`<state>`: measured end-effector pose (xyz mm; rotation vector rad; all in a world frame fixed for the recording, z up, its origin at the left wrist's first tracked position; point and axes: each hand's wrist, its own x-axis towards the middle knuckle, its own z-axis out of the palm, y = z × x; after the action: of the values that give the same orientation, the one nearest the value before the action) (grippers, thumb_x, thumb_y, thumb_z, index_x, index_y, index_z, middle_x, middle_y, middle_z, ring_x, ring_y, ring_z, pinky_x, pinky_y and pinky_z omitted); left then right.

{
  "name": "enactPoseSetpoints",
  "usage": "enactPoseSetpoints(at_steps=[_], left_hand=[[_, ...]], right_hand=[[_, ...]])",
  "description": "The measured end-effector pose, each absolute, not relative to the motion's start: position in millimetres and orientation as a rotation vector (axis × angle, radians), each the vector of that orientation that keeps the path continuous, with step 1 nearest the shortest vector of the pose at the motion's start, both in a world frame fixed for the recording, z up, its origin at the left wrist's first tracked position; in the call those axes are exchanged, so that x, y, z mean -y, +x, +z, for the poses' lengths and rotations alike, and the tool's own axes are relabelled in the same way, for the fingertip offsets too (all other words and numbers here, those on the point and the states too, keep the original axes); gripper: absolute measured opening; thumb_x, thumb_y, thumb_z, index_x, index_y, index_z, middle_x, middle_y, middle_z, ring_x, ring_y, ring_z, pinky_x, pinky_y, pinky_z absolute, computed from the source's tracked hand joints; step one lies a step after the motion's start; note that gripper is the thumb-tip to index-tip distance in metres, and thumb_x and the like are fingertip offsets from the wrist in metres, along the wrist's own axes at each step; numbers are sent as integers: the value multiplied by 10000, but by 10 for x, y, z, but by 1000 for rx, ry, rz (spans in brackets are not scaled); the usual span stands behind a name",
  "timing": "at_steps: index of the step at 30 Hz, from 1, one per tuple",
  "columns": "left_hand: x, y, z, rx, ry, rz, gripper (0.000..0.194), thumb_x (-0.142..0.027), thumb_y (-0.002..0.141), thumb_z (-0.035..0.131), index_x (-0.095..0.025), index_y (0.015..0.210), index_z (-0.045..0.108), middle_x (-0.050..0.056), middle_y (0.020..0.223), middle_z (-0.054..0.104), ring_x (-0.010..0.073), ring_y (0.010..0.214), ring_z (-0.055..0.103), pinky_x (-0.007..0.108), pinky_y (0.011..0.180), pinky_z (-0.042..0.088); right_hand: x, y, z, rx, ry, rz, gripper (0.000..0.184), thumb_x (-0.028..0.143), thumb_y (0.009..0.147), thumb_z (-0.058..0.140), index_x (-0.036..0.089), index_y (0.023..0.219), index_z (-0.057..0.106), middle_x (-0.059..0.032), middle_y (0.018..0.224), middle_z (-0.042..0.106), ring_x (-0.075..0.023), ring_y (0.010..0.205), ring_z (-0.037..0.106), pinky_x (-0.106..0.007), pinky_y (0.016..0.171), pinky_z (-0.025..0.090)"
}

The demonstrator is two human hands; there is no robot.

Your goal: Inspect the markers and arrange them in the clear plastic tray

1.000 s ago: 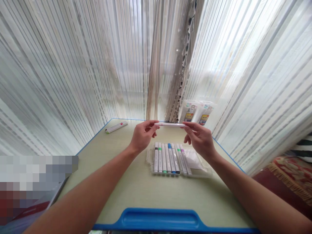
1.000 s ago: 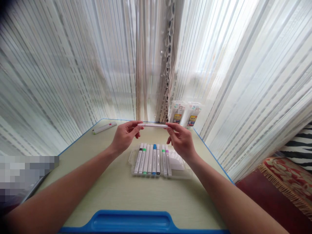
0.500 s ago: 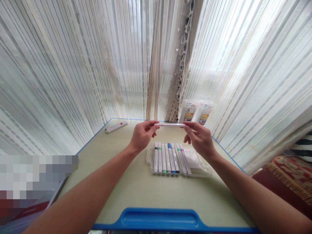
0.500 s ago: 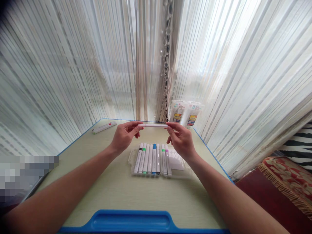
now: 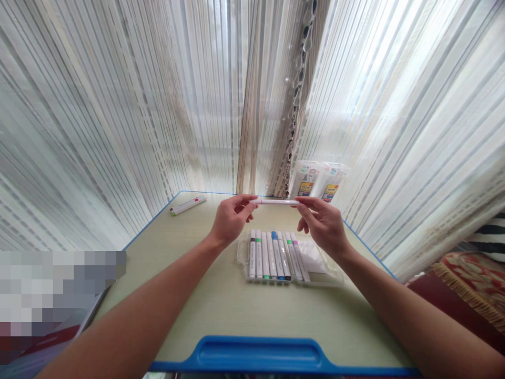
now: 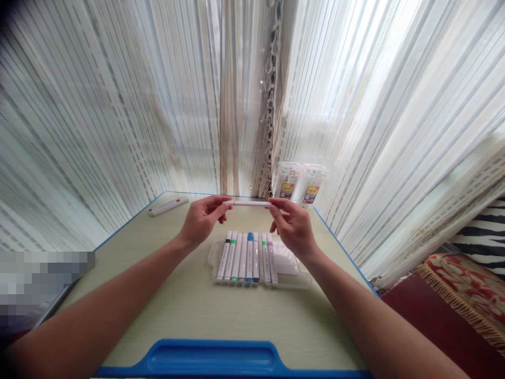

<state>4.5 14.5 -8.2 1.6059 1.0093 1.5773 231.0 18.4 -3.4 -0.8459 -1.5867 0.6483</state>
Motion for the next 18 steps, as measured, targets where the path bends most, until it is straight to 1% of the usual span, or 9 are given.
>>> enactPoseSetpoints(at_steps=[6, 18], left_hand=[[-147, 50, -73, -1011, 1599, 1577, 298, -318, 805, 679, -116, 1024, 703, 93, 864, 728, 112, 584, 607, 236, 520, 500], [-151, 44, -98, -1006, 1596, 1566, 307, -337, 826, 658, -114, 1035, 687, 88, 863, 715, 108, 580, 602, 238, 523, 500]], right_hand=[[-178, 2307, -37, 1589, -842, 654, 386, 474, 836, 660, 144, 1034, 669, -72, 869, 688, -110, 432, 606, -232, 320, 429], [-192, 2305, -53, 1584, -825, 669, 347, 448, 846, 662, 149, 1023, 662, -69, 880, 677, -108, 435, 606, -231, 325, 428]])
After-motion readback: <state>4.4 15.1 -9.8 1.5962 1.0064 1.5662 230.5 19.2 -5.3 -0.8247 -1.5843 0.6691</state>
